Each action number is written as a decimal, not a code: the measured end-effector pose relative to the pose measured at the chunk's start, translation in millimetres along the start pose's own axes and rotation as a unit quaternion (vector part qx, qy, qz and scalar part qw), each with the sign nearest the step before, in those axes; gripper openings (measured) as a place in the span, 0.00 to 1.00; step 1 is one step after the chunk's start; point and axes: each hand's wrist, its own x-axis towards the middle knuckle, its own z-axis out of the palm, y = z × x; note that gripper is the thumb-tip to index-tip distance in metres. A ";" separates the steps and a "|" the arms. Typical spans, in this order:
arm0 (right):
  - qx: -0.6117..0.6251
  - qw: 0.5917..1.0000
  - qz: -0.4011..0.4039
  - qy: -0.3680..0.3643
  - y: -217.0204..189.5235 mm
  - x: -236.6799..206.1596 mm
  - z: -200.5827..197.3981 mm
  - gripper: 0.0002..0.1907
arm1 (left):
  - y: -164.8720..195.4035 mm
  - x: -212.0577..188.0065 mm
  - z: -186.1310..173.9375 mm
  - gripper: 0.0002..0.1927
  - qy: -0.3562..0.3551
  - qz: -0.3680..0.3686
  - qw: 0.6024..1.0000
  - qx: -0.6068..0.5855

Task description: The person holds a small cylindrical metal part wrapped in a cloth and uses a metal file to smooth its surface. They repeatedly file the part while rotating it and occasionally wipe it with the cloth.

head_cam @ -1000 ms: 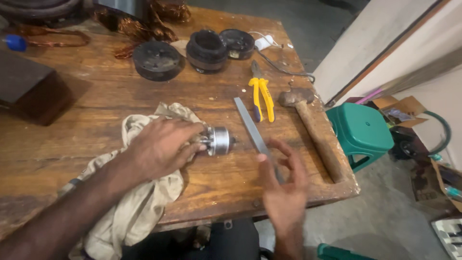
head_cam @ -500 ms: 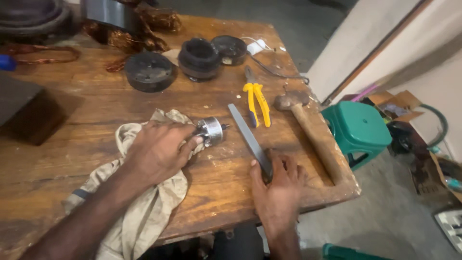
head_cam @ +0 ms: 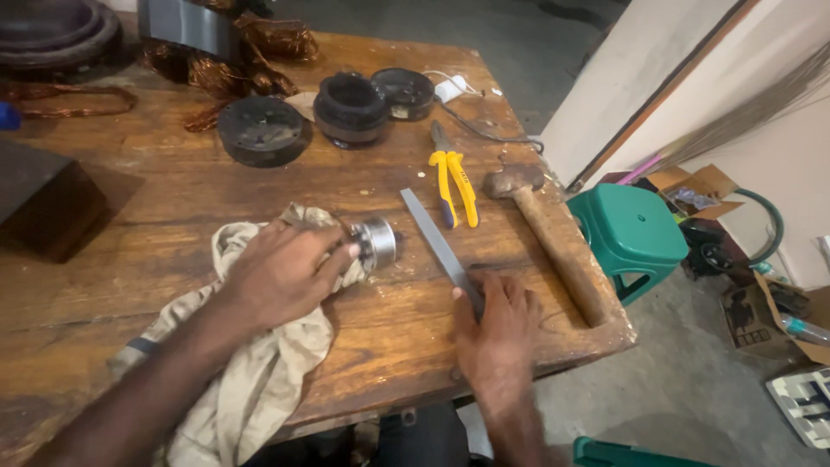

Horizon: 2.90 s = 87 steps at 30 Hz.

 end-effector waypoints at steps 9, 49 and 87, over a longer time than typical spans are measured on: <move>-0.087 0.929 0.170 -0.317 -4.0 19.6 -35.5 0.17 | 34.7 1.5 -21.7 0.48 -0.115 -0.065 0.981 0.140; 0.331 0.911 0.156 -0.189 -36.2 -21.4 -21.3 0.24 | 28.5 17.4 -12.0 0.47 -0.139 -0.036 0.981 0.127; 0.364 0.900 0.184 -0.154 -45.7 3.8 5.5 0.25 | 16.5 23.4 -4.1 0.48 -0.140 -0.041 0.988 0.054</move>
